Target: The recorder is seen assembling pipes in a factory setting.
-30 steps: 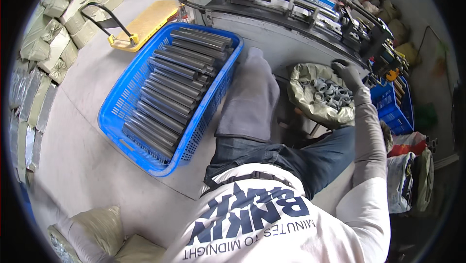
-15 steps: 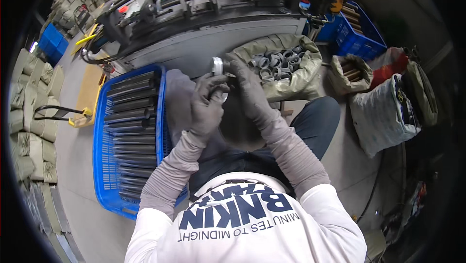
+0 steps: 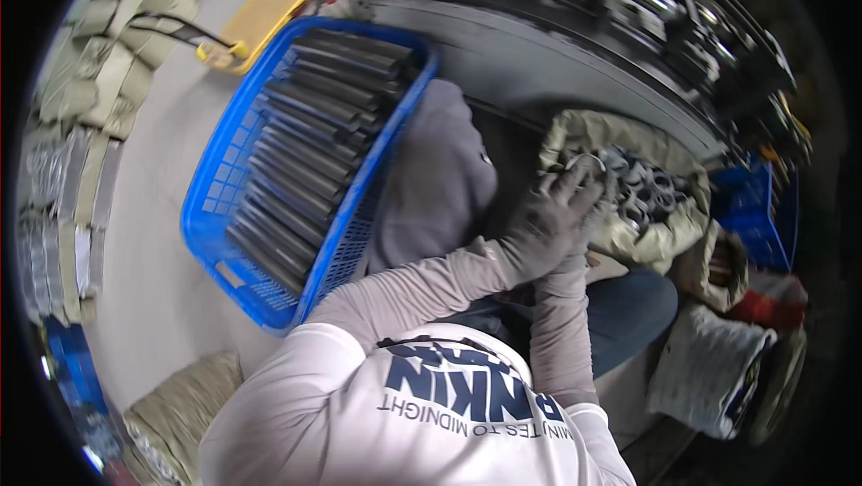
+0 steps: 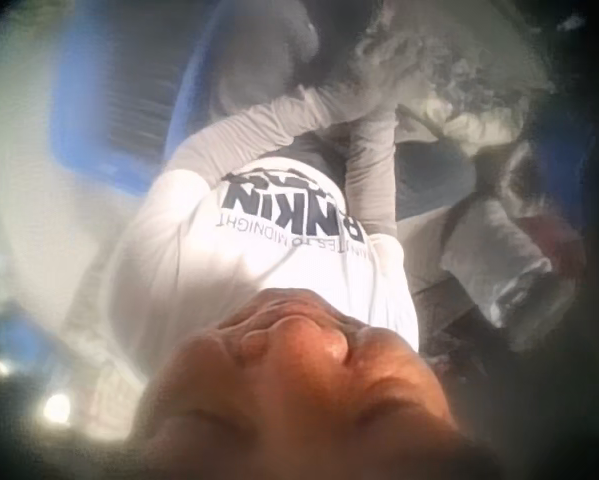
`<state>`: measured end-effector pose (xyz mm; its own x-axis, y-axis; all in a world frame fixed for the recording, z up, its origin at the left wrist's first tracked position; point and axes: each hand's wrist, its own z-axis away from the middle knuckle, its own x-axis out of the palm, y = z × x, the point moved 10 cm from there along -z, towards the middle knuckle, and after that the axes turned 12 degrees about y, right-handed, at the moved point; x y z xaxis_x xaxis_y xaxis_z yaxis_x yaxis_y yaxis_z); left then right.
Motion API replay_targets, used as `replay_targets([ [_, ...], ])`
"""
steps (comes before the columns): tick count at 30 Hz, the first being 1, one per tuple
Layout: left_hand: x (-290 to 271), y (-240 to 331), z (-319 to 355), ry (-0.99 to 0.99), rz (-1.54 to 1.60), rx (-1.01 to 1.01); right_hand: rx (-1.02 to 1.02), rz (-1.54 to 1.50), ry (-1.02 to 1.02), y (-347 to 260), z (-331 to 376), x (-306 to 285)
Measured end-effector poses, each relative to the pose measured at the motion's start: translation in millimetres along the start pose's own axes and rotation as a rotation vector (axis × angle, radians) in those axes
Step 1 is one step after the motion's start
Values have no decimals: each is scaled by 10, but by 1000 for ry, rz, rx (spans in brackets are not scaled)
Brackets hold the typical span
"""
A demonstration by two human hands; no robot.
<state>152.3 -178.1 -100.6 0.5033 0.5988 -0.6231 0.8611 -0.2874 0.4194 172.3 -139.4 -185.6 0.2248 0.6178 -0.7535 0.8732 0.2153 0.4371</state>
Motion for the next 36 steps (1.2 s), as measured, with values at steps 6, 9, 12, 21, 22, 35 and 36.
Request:
replay_targets([
  [6, -799, -319, -172, 257, 113, -62, -558, 1471, 418, -123, -186, 496],
  [9, -1241, -2052, -30, 299, -1, -242, -1547, 2728, 508, 108, -113, 935],
  [12, -1693, -3272, -204, 7, -568, 24, -1609, 3020, 569, 538, -50, 777],
  [21, -1583, -5211, 975, -708, -833, -124, -1337, 2708, 817, 397, -136, 499],
  [22, -1605, -5030, 830, -777, -900, -188, -1354, 2672, 820, 406, -113, 483],
  [35, -1150, -893, -640, -327, -65, 126, -1247, 2889, 741, 526, -86, 282],
  [36, -954, -798, -555, -360, -33, 144, -1182, 3143, 735, 588, -114, 323],
])
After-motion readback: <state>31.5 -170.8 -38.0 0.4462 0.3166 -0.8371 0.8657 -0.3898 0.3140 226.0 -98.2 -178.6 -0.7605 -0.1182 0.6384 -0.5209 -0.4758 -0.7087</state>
